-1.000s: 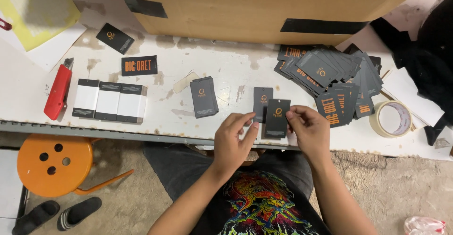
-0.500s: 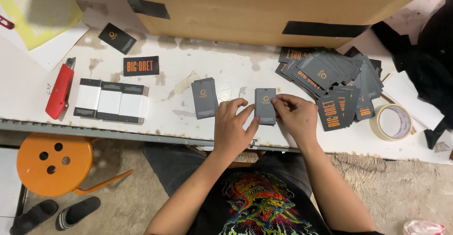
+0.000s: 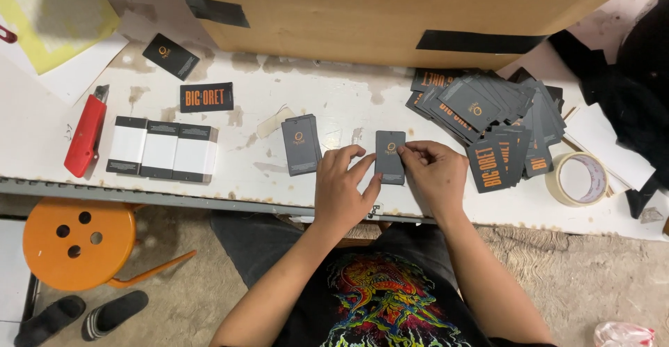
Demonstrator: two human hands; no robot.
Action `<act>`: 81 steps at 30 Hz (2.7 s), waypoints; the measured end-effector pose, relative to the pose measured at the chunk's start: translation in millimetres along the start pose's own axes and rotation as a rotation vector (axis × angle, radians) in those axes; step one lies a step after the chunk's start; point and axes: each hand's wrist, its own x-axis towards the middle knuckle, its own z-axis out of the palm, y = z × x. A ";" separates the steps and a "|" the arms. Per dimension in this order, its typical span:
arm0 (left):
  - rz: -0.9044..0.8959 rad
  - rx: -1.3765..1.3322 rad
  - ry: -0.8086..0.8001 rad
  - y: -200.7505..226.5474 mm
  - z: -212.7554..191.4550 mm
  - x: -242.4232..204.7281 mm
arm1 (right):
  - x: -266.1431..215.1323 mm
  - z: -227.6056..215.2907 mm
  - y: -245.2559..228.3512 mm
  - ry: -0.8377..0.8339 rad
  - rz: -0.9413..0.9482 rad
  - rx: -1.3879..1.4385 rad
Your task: The person takes flat card pieces from a cardboard box, stacks them into small bundles, and uses a red utility knife to trim the edges of the stacks. The person works at a white table with various tools and packaging materials nearby.
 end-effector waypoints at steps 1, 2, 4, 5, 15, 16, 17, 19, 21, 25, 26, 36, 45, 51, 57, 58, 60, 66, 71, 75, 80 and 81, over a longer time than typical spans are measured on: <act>0.002 -0.002 -0.001 0.3 -0.3 0.1 | 0.2 -0.2 -0.7 0.003 0.001 -0.001; 0.001 0.004 -0.002 0.5 -0.5 0.1 | 0.4 -0.4 -1.5 -0.005 -0.004 0.006; 0.002 0.008 -0.003 1.0 -1.3 0.6 | 0.2 0.0 -2.6 -0.010 -0.009 0.012; -0.006 0.005 -0.005 1.5 -1.7 0.9 | -0.2 0.4 -2.9 -0.003 -0.011 0.015; -0.002 -0.090 0.026 4.4 -7.1 1.5 | -14.3 -55.2 33.1 0.419 -0.415 -0.439; -0.005 -0.088 0.027 2.4 -7.6 1.5 | -17.5 -60.4 41.6 0.415 -0.416 -0.438; 0.020 -0.026 0.017 1.6 -6.6 1.0 | -21.8 -67.7 50.7 0.382 -0.334 -0.597; 0.046 0.028 0.002 2.2 -5.2 0.9 | -27.5 -76.8 59.1 0.348 -0.243 -0.762; 0.047 0.062 0.009 4.2 -6.4 2.0 | -29.5 -78.9 56.1 0.302 -0.064 -0.576; 0.103 0.004 0.060 5.5 -8.4 0.2 | -26.4 -86.9 61.2 0.307 -0.005 -0.529; 0.098 -0.033 0.046 4.4 -8.1 -1.1 | -26.4 -87.9 64.8 0.344 -0.046 -0.503; 0.053 -0.324 0.156 2.2 -5.4 -7.5 | -30.6 -65.1 62.3 0.198 -0.036 0.482; 0.072 -0.829 -0.028 4.8 -3.5 -10.5 | -34.8 -44.0 40.5 -0.041 -0.432 0.607; 0.116 -0.799 -0.178 9.1 6.7 -26.4 | -34.2 -44.3 67.0 -0.020 -0.469 0.649; 0.135 -0.547 -0.049 33.4 26.1 -31.9 | -39.1 -36.7 55.5 0.143 -0.374 0.336; 0.147 -0.550 -0.050 30.5 29.4 -25.2 | -33.7 -38.4 53.4 0.154 -0.379 0.335; 0.005 -0.628 -0.064 25.3 36.2 -27.7 | -36.5 -41.3 53.8 0.059 -0.385 0.351; -0.159 -0.852 0.003 16.2 23.4 -19.2 | -36.3 -52.5 47.9 -0.282 -0.504 0.544; -0.293 -0.953 -0.013 14.2 14.7 -17.4 | -36.2 -50.8 44.8 -0.357 -0.662 0.458; -0.287 -0.967 -0.028 15.5 13.3 -14.0 | -37.4 -46.7 44.1 -0.337 -0.716 0.354; -0.247 -0.938 -0.057 14.8 15.5 -12.9 | -41.5 -42.5 37.8 -0.240 -0.703 0.272; -0.206 -0.911 -0.049 13.9 16.5 -14.0 | -42.5 -38.5 42.7 -0.173 -0.743 0.260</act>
